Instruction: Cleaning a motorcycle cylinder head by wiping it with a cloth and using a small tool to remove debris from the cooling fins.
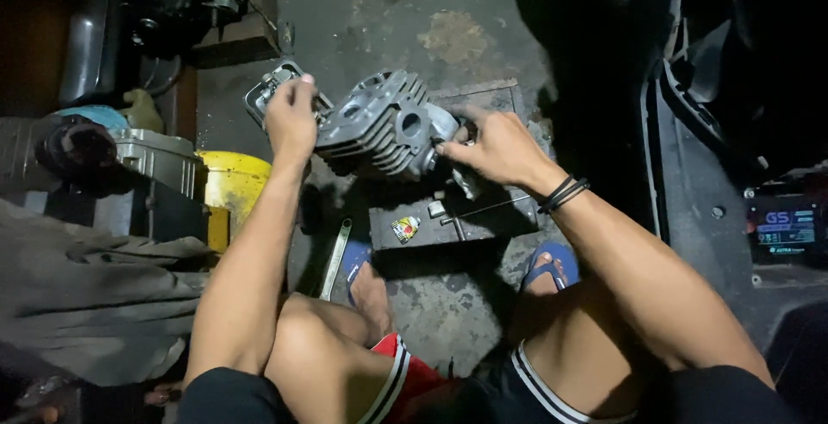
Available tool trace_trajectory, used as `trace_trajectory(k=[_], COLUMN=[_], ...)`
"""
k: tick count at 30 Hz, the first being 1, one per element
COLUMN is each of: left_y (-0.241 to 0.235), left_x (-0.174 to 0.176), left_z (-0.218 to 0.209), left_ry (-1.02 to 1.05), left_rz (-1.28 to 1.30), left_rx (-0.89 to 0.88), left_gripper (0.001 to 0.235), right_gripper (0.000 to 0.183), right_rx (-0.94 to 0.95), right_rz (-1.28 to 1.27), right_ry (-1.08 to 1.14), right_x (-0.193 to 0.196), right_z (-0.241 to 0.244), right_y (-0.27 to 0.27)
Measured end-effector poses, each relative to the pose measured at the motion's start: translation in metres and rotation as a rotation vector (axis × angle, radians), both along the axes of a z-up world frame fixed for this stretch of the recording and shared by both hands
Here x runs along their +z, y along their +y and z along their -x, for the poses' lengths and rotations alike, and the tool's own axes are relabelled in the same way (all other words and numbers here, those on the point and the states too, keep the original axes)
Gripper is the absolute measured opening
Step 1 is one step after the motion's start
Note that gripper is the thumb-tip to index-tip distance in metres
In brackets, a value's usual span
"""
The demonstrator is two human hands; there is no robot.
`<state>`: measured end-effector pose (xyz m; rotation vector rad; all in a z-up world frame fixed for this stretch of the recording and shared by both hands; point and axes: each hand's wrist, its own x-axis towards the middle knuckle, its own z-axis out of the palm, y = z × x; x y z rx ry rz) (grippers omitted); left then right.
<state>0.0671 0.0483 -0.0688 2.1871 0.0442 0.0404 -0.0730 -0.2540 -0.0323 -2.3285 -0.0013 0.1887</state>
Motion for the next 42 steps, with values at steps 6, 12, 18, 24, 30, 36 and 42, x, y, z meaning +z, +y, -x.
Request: trace_trajectory(k=[6, 12, 18, 24, 30, 36, 42], left_y=[-0.011, -0.027, -0.020, -0.021, -0.017, -0.018, -0.013], left_x=[0.026, 0.041, 0.020, 0.021, 0.011, 0.017, 0.022], left_z=[0.019, 0.045, 0.024, 0.017, 0.006, 0.010, 0.007], left_ry=[-0.309, -0.434, -0.483, -0.487, -0.493, -0.446, -0.383], left_rz=[0.089, -0.213, -0.134, -0.089, -0.045, 0.057, 0.165], left_rx=[-0.234, -0.559, -0.639, -0.688, -0.694, -0.633, -0.585], left_gripper=[0.050, 0.055, 0.044, 0.047, 0.051, 0.046, 0.045], right_gripper=[0.058, 0.056, 0.062, 0.072, 0.077, 0.077, 0.076], right_rx=[0.007, 0.030, 0.038, 0.086, 0.124, 0.118, 0.132], right_rz=[0.012, -0.006, 0.006, -0.161, -0.236, -0.224, -0.215], right_ry=[-0.053, -0.086, -0.008, 0.181, 0.272, 0.276, 0.184], right_x=[0.004, 0.005, 0.023, 0.049, 0.062, 0.078, 0.075], right_z=[-0.005, -0.001, 0.025, 0.041, 0.050, 0.049, 0.035], right_y=[0.009, 0.009, 0.025, 0.029, 0.034, 0.040, 0.047])
